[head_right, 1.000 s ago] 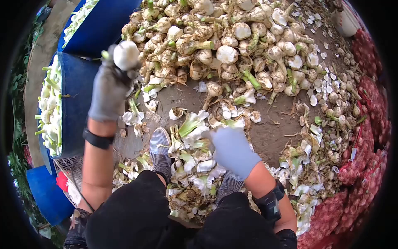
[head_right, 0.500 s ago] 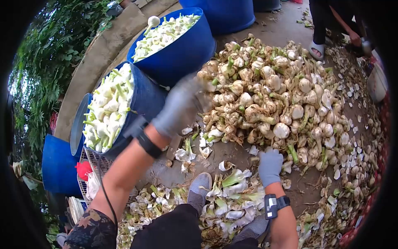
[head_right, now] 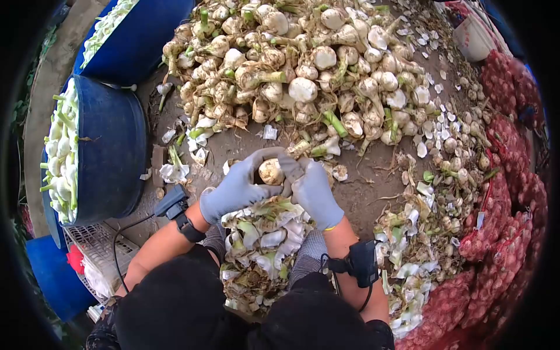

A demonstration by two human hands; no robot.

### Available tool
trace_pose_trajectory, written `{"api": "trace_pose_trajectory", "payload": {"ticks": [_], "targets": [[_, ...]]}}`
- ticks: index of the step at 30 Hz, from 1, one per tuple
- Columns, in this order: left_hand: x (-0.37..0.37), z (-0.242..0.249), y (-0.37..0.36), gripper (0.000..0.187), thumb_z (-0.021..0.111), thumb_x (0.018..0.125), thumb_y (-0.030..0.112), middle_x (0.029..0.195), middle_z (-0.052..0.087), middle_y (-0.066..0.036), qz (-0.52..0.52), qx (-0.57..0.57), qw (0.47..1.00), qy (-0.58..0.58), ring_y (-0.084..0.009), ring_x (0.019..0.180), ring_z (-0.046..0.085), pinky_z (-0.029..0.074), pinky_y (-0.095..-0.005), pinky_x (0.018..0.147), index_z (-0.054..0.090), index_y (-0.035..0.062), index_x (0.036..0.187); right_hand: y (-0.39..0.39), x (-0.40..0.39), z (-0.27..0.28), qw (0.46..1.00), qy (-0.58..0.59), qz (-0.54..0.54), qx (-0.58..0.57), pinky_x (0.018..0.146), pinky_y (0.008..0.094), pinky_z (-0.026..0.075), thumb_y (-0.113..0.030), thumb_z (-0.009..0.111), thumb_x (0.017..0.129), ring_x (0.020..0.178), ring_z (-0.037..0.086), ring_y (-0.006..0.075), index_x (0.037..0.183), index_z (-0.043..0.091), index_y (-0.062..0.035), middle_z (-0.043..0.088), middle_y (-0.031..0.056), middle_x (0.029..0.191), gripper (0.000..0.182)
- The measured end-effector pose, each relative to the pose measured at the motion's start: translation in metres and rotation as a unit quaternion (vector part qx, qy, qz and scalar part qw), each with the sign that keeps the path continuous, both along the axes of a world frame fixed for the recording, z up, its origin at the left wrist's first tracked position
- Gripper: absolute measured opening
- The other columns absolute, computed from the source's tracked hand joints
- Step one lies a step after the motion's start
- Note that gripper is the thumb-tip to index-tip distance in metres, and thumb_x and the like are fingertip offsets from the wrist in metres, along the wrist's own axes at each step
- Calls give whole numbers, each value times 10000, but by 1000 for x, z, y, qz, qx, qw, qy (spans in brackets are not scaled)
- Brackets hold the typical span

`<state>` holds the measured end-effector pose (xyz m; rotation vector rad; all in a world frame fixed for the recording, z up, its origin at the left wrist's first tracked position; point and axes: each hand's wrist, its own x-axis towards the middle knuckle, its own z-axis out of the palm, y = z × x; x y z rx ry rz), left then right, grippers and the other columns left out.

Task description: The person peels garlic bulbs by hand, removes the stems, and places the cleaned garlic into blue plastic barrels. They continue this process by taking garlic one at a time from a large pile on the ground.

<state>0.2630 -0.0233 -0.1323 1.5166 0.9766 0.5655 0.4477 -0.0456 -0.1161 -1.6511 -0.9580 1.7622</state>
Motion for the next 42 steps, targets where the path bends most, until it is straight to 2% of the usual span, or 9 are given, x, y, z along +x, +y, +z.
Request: {"api": "trace_pose_trajectory", "payload": {"ticks": [7, 9, 14, 20, 26, 29, 31, 35, 42], "targets": [[-8, 1, -2, 707, 776, 784, 74, 1258, 554, -56, 19, -221, 963, -151, -117, 1090, 555, 482, -265, 927, 417, 32, 1391, -17, -2, -17, 980, -81, -13, 183, 456, 259, 423, -146, 479, 969, 482, 516, 109, 894, 598, 1, 600, 52, 641, 204], [-11, 2, -2, 728, 778, 791, 93, 1230, 568, -53, 49, -457, 833, -308, -113, 1071, 564, 491, -259, 911, 395, 52, 1409, -16, 5, -7, 976, -127, 31, 174, 457, 262, 417, -164, 478, 971, 475, 515, 112, 925, 608, -12, 599, 61, 628, 205], [6, -8, -8, 694, 761, 811, 105, 1270, 553, -37, -11, -152, 979, -137, -115, 1095, 554, 460, -257, 941, 413, 38, 1408, -11, 11, -3, 998, 35, -45, 8, 427, 236, 389, -242, 491, 981, 444, 494, 100, 905, 594, 27, 578, 60, 587, 298], [-7, -4, -8, 656, 749, 841, 186, 1255, 566, -57, 39, -285, 940, -181, -133, 1045, 593, 517, -274, 850, 425, 46, 1394, -12, 3, 6, 998, 52, -33, -8, 445, 249, 409, -239, 497, 974, 479, 533, 113, 912, 593, 47, 582, 62, 593, 308], [-3, -13, -14, 757, 438, 898, 682, 1045, 632, -53, 47, -440, 841, -313, -122, 685, 622, 462, -226, 554, 375, 159, 1441, -26, 2, -22, 866, -398, 157, 260, 540, 354, 482, -182, 505, 970, 598, 632, 175, 934, 600, 48, 640, 90, 680, 251], [-2, -6, -14, 762, 488, 900, 647, 1032, 629, -48, 67, -408, 869, -272, -125, 675, 617, 486, -246, 566, 350, 139, 1451, -29, -3, -37, 887, -319, 71, 326, 586, 381, 503, -214, 539, 969, 677, 661, 195, 1006, 609, 39, 680, 89, 789, 266], [-1, 5, -11, 716, 587, 919, 507, 1058, 619, -42, 46, -298, 937, -176, -117, 734, 623, 510, -267, 583, 328, 109, 1455, -25, -10, -39, 953, 206, -206, 76, 605, 357, 513, -234, 571, 962, 722, 665, 189, 1034, 610, 38, 680, 71, 843, 283], [0, -8, -15, 677, 731, 844, 155, 1149, 595, -32, 57, -166, 968, -180, -107, 923, 612, 533, -256, 732, 382, 79, 1420, -12, 1, -18, 994, 20, -63, 86, 600, 316, 515, -223, 574, 963, 707, 662, 171, 1060, 604, 49, 666, 58, 838, 290], [-9, -7, -11, 659, 730, 856, 239, 1128, 623, -53, 75, -306, 924, -217, -138, 891, 640, 545, -289, 719, 402, 84, 1407, -17, 4, -37, 990, -76, 10, 118, 583, 339, 497, -136, 580, 932, 641, 644, 188, 924, 643, 28, 665, 39, 835, 176]]}}
